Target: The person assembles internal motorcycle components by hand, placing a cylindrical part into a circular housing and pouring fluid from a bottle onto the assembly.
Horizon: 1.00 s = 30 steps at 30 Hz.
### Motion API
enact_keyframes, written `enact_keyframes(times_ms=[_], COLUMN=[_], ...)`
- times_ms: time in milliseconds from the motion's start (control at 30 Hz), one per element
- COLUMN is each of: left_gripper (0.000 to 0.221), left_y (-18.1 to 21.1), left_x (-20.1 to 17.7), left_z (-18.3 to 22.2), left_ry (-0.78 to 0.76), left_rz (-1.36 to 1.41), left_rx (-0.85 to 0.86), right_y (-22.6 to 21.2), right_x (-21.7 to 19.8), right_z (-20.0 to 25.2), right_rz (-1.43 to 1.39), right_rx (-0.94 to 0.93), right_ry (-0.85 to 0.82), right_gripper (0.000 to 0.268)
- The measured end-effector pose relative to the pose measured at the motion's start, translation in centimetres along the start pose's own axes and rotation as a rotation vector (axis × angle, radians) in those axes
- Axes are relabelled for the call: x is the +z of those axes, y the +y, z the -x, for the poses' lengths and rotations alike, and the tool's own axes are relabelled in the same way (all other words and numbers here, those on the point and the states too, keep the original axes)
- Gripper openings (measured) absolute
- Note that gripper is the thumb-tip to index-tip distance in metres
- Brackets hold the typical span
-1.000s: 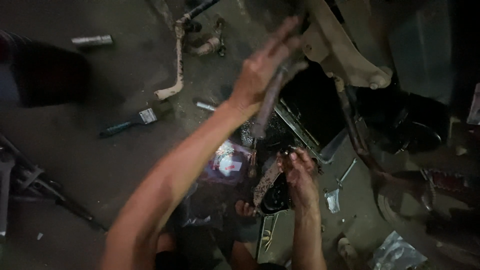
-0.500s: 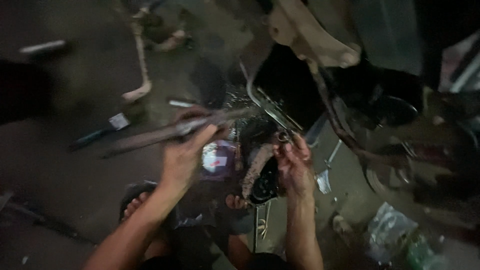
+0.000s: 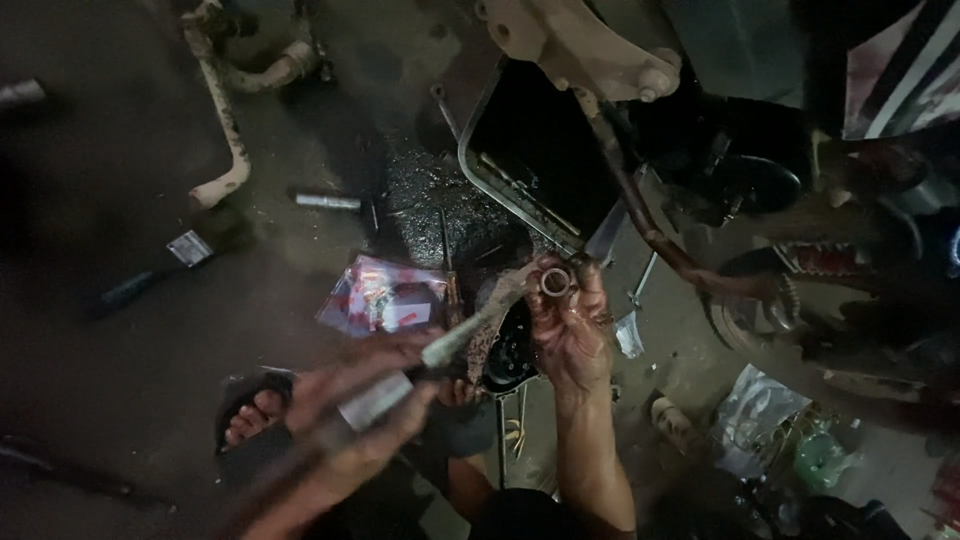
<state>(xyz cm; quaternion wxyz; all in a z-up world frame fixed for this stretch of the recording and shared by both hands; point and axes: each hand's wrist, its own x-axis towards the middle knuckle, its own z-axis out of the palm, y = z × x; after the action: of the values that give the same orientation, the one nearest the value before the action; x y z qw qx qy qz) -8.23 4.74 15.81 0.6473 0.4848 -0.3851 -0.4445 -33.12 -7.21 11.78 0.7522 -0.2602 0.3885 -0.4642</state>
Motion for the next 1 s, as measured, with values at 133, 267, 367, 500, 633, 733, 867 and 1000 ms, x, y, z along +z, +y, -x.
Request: enact_keyframes(times_ms=[133, 267, 367, 500, 633, 733, 867, 1000], left_gripper=[0.036, 0.026, 0.038, 0.022, 0.035, 0.029, 0.022, 0.021], left_y=[0.4, 3.8, 3.9, 2.7, 1.7, 1.6, 1.2, 1.7], left_x=[1.7, 1.2, 0.8, 1.4, 1.4, 1.6, 1.6, 1.0], left_z=[0.4, -0.9, -0.9, 0.5, 2.2, 1.5, 0.5, -0.4], left_ry=[0.115, -0.048, -0.216, -0.196, -0.373, -0.35, -0.297, -0.363], left_rz=[-0.125, -0.287, -0.271, -0.1, -0.128, -0.183, -0.208, -0.248], left_rx=[0.279, 0.314, 0.394, 0.356, 0.237, 0.429, 0.613, 0.657], right_y=[-0.1, 0.5, 0.0, 0.2, 0.4, 0.4, -0.2, -0.3], right_x=[1.3, -0.2, 2.1, 2.6, 2.2, 1.9, 1.7, 0.8], right_z=[0.0, 0.4, 0.3, 0.6, 1.0, 0.9, 0.5, -0.1], right_rz=[0.016, 0.116, 0.159, 0.191, 0.166, 0.137, -0.034, -0.02], right_rx=[-0.037, -0.136, -0.173, -0.19, -0.14, -0.117, -0.034, -0.057], right_ry=[-0.145, -0.147, -0.137, -0.103, -0.058, -0.011, -0.084, -0.134], right_gripper=[0.042, 0.048, 0.04, 0.03, 0.036, 0.043, 0.038, 0.014])
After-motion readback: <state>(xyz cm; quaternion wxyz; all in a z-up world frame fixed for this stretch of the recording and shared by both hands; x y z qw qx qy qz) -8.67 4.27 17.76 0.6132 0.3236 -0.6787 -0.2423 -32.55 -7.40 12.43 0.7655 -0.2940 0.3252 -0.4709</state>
